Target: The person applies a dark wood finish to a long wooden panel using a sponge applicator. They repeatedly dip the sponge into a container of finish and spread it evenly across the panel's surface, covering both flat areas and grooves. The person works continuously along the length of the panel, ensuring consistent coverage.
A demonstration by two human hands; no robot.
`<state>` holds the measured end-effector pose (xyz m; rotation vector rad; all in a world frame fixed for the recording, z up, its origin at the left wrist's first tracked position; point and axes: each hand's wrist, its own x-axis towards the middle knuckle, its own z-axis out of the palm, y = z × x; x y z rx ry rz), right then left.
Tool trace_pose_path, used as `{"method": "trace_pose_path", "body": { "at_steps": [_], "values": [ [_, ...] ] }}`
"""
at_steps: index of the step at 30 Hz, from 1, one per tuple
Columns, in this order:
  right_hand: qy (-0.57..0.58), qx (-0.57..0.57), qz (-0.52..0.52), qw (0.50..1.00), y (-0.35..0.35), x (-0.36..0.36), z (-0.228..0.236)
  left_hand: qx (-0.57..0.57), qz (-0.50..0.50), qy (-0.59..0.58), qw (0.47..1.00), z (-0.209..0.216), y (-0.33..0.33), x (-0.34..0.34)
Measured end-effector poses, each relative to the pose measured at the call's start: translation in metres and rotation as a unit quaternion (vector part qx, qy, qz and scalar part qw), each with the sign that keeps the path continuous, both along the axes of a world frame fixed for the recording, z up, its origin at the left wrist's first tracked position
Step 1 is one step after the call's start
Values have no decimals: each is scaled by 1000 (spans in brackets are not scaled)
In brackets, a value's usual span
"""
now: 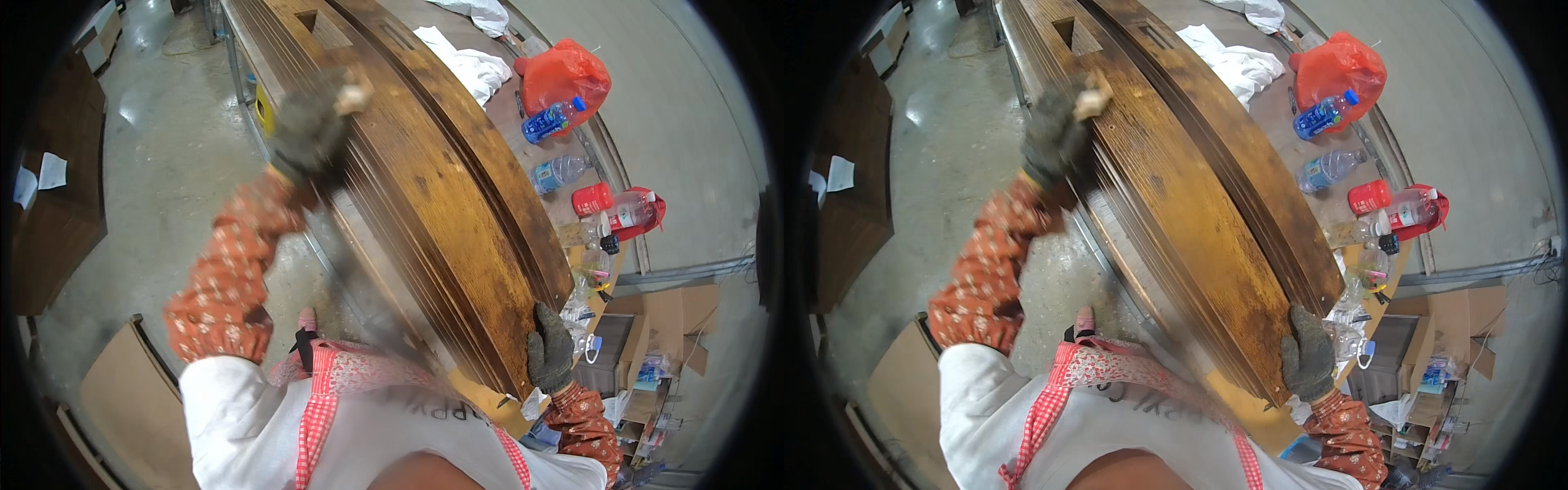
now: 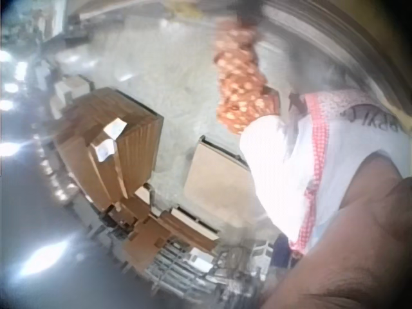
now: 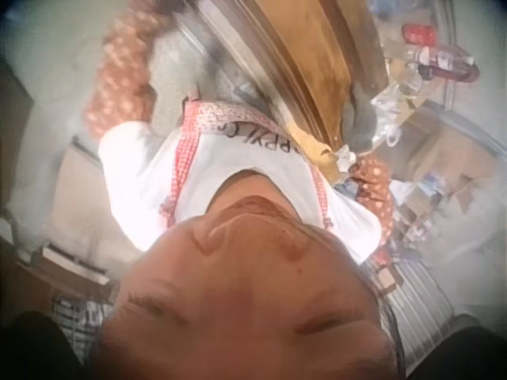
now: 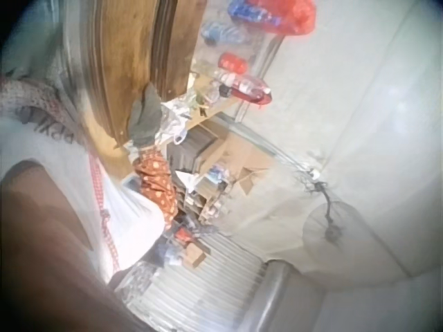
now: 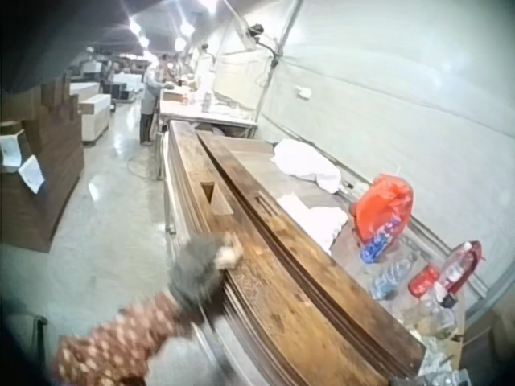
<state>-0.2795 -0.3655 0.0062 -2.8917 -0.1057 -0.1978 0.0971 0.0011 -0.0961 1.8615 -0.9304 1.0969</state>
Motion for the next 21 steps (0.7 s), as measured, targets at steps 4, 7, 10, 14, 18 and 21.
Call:
{"method": "trace_pose_path", "body": {
  "at_steps": [4, 7, 10, 14, 18, 21],
  "values": [
    [10, -45, 27, 999, 2, 5, 6, 9, 78, -3, 997, 20, 43, 51],
    [-1, -67, 33, 997, 1, 2, 2, -28, 200, -12, 979, -16, -15, 21],
    [12, -63, 26, 998, 7, 5, 7, -111, 68, 78, 988, 0, -77, -84],
    [-8, -75, 4, 997, 8, 2, 5, -41, -86, -19, 995, 17, -91, -161],
    [7, -90, -17, 996, 6, -3, 0, -9, -54, -63, 997, 30, -42, -110],
    [-8, -104, 9, 995, -3, 1, -4, -36, 58, 56, 996, -9, -6, -30]
  ]
}}
